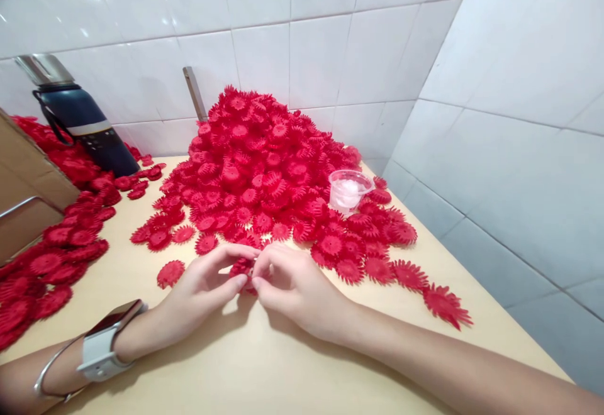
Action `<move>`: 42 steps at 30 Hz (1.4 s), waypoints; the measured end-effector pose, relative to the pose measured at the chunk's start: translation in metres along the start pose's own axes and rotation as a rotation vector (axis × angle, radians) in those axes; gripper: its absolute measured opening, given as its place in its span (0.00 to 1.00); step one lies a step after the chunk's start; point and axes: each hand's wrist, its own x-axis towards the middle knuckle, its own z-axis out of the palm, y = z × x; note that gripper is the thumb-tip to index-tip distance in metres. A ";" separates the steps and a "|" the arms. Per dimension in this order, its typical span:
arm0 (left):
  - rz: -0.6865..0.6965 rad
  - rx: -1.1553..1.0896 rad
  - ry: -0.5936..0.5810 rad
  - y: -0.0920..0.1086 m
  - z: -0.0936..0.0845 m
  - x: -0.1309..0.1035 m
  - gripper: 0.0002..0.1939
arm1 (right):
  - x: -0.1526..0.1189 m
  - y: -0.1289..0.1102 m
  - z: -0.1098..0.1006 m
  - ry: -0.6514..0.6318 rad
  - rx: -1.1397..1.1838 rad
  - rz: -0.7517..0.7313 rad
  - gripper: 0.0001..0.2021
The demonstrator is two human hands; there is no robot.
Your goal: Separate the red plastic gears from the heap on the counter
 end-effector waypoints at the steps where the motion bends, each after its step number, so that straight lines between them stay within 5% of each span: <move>1: -0.009 0.010 0.020 0.000 0.000 0.000 0.12 | 0.000 0.000 0.000 0.015 0.028 0.023 0.05; 7: 0.006 0.043 0.172 -0.008 -0.002 0.001 0.11 | 0.001 0.004 0.000 0.058 0.242 0.124 0.05; 13: -0.064 -0.050 0.472 -0.019 -0.014 0.011 0.09 | 0.002 0.009 -0.002 0.216 0.148 0.151 0.04; 17: -0.015 -0.032 0.350 -0.018 -0.008 0.008 0.16 | 0.005 0.012 -0.002 0.526 0.075 0.158 0.06; 19: 0.006 0.024 0.256 -0.016 -0.004 0.004 0.22 | 0.005 0.012 -0.001 0.556 0.050 0.131 0.06; 26: 0.091 0.352 -0.004 -0.007 -0.002 -0.002 0.28 | 0.001 0.002 0.002 0.041 0.154 0.067 0.05; 33: 0.157 0.376 -0.132 -0.010 0.001 -0.001 0.28 | 0.005 0.002 0.002 0.019 0.228 0.104 0.02; 42: 0.178 0.352 -0.144 -0.011 0.001 -0.001 0.28 | 0.005 0.004 0.002 0.023 0.220 0.100 0.03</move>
